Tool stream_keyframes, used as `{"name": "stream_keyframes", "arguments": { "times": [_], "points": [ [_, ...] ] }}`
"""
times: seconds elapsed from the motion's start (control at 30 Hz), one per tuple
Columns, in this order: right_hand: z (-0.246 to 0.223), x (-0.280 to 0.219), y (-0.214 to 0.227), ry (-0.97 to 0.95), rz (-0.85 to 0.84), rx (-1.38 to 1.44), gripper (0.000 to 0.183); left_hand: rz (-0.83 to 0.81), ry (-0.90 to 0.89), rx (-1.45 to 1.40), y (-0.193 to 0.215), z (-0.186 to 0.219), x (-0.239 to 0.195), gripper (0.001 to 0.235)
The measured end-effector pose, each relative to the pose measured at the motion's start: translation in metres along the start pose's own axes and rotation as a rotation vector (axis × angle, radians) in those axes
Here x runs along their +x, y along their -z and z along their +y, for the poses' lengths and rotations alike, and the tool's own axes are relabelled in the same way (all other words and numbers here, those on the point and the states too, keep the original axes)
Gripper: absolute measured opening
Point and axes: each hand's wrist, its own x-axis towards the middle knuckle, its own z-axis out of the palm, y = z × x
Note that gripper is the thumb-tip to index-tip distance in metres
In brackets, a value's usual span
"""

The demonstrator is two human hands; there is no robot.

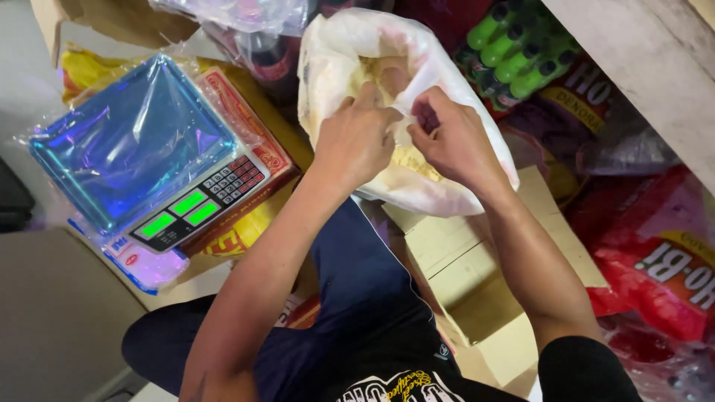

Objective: Scooping sugar from a large bulk sack into smaller plastic bags and weighing them on a digital scale for retail sale.

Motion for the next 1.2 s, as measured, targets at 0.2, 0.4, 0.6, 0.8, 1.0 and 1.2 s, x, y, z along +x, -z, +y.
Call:
{"name": "stream_keyframes", "arguments": {
  "times": [0.2,0.4,0.6,0.8,1.0,1.2],
  "points": [
    [-0.003,-0.001,-0.001,0.037,0.085,0.130,0.015,0.027,-0.043,-0.139,0.000,-0.020,-0.010,0.034],
    [-0.017,-0.003,0.026,0.265,0.283,0.156,0.027,0.340,0.008,-0.376,0.016,-0.020,-0.024,0.029],
    [-0.025,-0.008,0.026,0.347,0.307,0.111,0.023,0.391,0.029,-0.391,0.021,-0.010,-0.026,0.022],
    [-0.010,0.019,0.020,0.623,0.417,-0.766,0.029,0.540,-0.080,-0.204,0.017,-0.009,-0.027,0.023],
    [0.038,0.029,-0.007,0.610,0.389,-1.205,0.026,0.622,-0.092,-0.268,0.034,-0.010,-0.032,0.024],
    [0.065,0.006,-0.036,0.496,0.225,-1.239,0.025,0.666,-0.160,-0.429,0.045,0.001,-0.034,0.027]
  ]
}}
